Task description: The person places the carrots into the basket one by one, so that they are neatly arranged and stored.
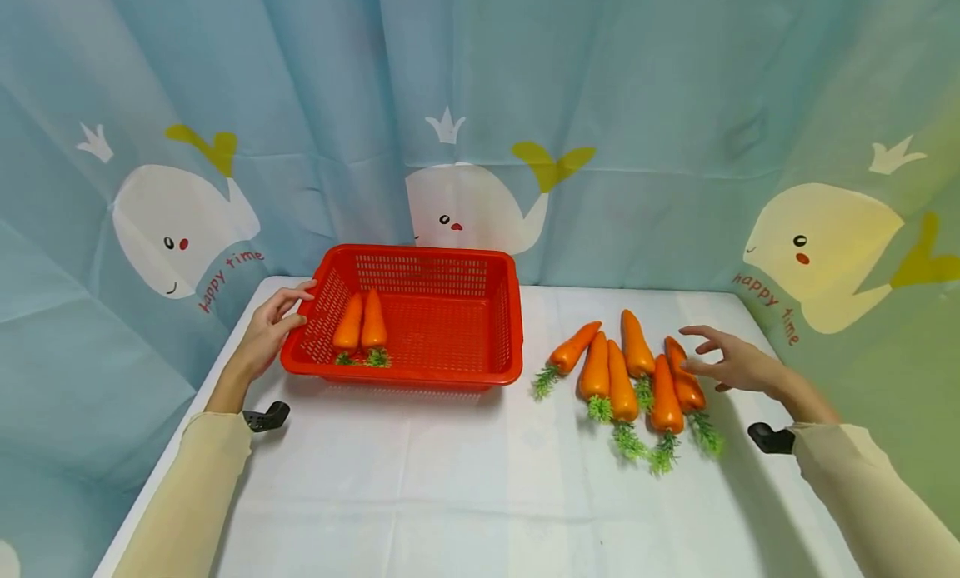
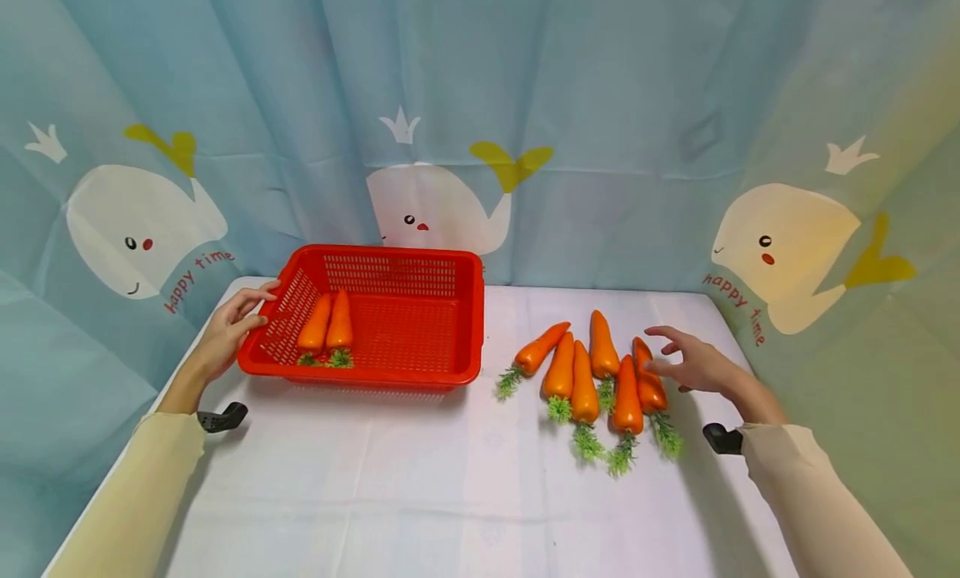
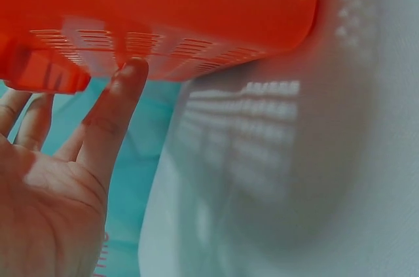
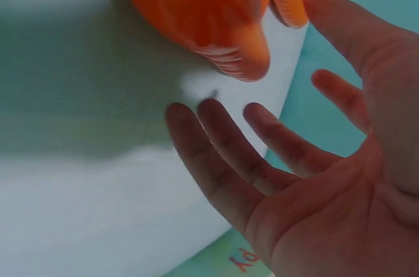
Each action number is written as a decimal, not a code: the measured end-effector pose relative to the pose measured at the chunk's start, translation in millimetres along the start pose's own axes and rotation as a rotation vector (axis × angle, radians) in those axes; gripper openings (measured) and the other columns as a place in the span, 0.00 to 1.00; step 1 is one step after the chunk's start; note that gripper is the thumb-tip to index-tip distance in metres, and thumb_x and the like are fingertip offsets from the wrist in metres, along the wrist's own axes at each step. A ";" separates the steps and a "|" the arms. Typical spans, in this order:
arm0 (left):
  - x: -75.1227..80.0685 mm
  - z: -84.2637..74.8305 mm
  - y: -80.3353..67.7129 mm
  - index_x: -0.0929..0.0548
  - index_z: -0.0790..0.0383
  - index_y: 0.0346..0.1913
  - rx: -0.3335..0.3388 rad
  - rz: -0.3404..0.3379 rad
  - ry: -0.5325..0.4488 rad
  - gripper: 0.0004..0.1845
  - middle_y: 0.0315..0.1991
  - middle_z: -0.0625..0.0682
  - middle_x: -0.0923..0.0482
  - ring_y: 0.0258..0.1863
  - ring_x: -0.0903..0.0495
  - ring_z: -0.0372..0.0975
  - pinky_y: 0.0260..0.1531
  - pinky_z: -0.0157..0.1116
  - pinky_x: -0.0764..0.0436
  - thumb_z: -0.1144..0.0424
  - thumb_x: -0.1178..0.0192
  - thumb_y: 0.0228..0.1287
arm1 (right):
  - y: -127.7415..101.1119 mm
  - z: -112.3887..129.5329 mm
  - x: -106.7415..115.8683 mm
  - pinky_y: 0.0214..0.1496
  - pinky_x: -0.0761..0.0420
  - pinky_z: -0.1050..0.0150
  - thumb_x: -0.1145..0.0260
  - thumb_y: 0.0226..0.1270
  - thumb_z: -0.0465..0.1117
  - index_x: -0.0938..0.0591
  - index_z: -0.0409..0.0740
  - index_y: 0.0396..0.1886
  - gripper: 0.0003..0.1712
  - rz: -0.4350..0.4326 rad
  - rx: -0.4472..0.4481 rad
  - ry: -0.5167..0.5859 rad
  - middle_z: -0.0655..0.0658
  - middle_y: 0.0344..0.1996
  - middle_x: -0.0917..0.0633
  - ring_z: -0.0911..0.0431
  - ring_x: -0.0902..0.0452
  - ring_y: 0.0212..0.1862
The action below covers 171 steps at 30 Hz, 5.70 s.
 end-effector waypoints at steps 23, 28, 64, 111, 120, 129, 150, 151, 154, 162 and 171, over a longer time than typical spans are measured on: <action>1.2 -4.4 -0.6 0.28 0.74 0.60 0.006 -0.016 0.093 0.16 0.78 0.58 0.39 0.68 0.30 0.44 0.49 0.28 0.17 0.74 0.52 0.72 | 4.2 -16.0 -13.9 0.38 0.11 0.49 0.34 0.75 0.38 0.46 0.25 0.76 0.42 0.081 -0.065 0.166 0.13 0.58 0.32 0.46 0.15 0.42; 0.2 -6.7 -0.8 0.28 0.74 0.59 0.014 -0.021 0.087 0.16 0.78 0.58 0.39 0.72 0.36 0.53 0.48 0.28 0.17 0.74 0.52 0.72 | 4.0 -17.0 -13.3 0.38 0.11 0.51 0.31 0.72 0.39 0.45 0.26 0.77 0.45 0.094 -0.059 0.179 0.13 0.59 0.32 0.45 0.15 0.43; 4.5 1.9 0.2 0.29 0.76 0.59 -0.012 0.012 0.070 0.15 0.79 0.61 0.41 0.76 0.40 0.55 0.52 0.27 0.19 0.76 0.50 0.73 | -27.1 44.9 58.7 0.38 0.11 0.56 0.31 0.73 0.37 0.41 0.38 0.80 0.42 -0.101 0.084 0.076 0.20 0.65 0.30 0.53 0.12 0.38; 7.0 -0.1 2.7 0.31 0.76 0.61 0.040 0.100 -0.061 0.18 0.81 0.60 0.48 0.79 0.50 0.54 0.55 0.28 0.20 0.71 0.43 0.75 | 24.9 152.4 61.3 0.45 0.12 0.56 0.31 0.74 0.44 0.39 0.51 0.81 0.41 -0.006 0.154 0.143 0.29 0.71 0.32 0.47 0.12 0.45; 6.7 1.3 3.2 0.30 0.75 0.60 0.034 0.098 -0.036 0.16 0.81 0.60 0.48 0.80 0.52 0.56 0.56 0.27 0.22 0.71 0.43 0.75 | 63.0 198.2 43.7 0.49 0.13 0.51 0.30 0.72 0.45 0.36 0.56 0.80 0.41 0.065 0.202 0.183 0.32 0.71 0.31 0.42 0.12 0.43; 8.9 0.2 2.5 0.28 0.72 0.59 0.038 0.095 -0.044 0.15 0.82 0.59 0.48 0.80 0.51 0.54 0.56 0.27 0.21 0.71 0.43 0.75 | 109.5 236.3 11.4 0.50 0.13 0.47 0.27 0.69 0.45 0.33 0.57 0.78 0.40 0.107 0.269 0.242 0.36 0.69 0.28 0.43 0.14 0.48; 6.9 2.8 -0.3 0.29 0.70 0.61 0.098 0.076 -0.026 0.18 0.83 0.55 0.50 0.79 0.50 0.58 0.53 0.29 0.19 0.67 0.41 0.75 | 192.6 297.6 -90.2 0.46 0.12 0.46 0.27 0.68 0.39 0.31 0.49 0.77 0.40 0.241 0.349 0.353 0.35 0.64 0.24 0.43 0.14 0.46; 7.2 3.5 0.1 0.29 0.69 0.61 0.099 0.072 -0.022 0.18 0.83 0.55 0.50 0.79 0.50 0.58 0.53 0.30 0.19 0.66 0.40 0.75 | 195.6 299.2 -95.2 0.46 0.13 0.45 0.27 0.68 0.39 0.32 0.49 0.77 0.40 0.252 0.347 0.364 0.35 0.63 0.24 0.43 0.15 0.46; 8.1 4.7 1.0 0.28 0.67 0.61 0.102 0.070 -0.004 0.17 0.83 0.55 0.50 0.79 0.49 0.58 0.52 0.30 0.19 0.65 0.40 0.75 | 205.2 302.4 -110.5 0.47 0.13 0.44 0.28 0.69 0.38 0.33 0.47 0.77 0.40 0.288 0.342 0.414 0.34 0.61 0.25 0.42 0.16 0.46; 8.0 4.0 0.6 0.28 0.67 0.60 0.092 0.065 -0.010 0.17 0.82 0.55 0.49 0.79 0.49 0.58 0.53 0.29 0.19 0.65 0.40 0.75 | 229.9 309.4 -148.8 0.46 0.13 0.45 0.28 0.69 0.37 0.32 0.46 0.77 0.38 0.315 0.303 0.441 0.34 0.60 0.22 0.46 0.16 0.45; 6.8 2.5 -1.2 0.28 0.69 0.60 0.081 0.064 -0.013 0.17 0.82 0.57 0.49 0.79 0.50 0.59 0.54 0.28 0.20 0.67 0.41 0.75 | 250.1 307.3 -182.3 0.45 0.12 0.47 0.29 0.70 0.36 0.31 0.43 0.76 0.37 0.337 0.216 0.429 0.34 0.55 0.18 0.46 0.15 0.41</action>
Point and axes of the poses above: each hand's wrist, its own y-axis towards the middle knuckle, its own x-axis out of the back of the hand, z = x × y, the point moved 1 cm from there along y, towards the middle knuckle
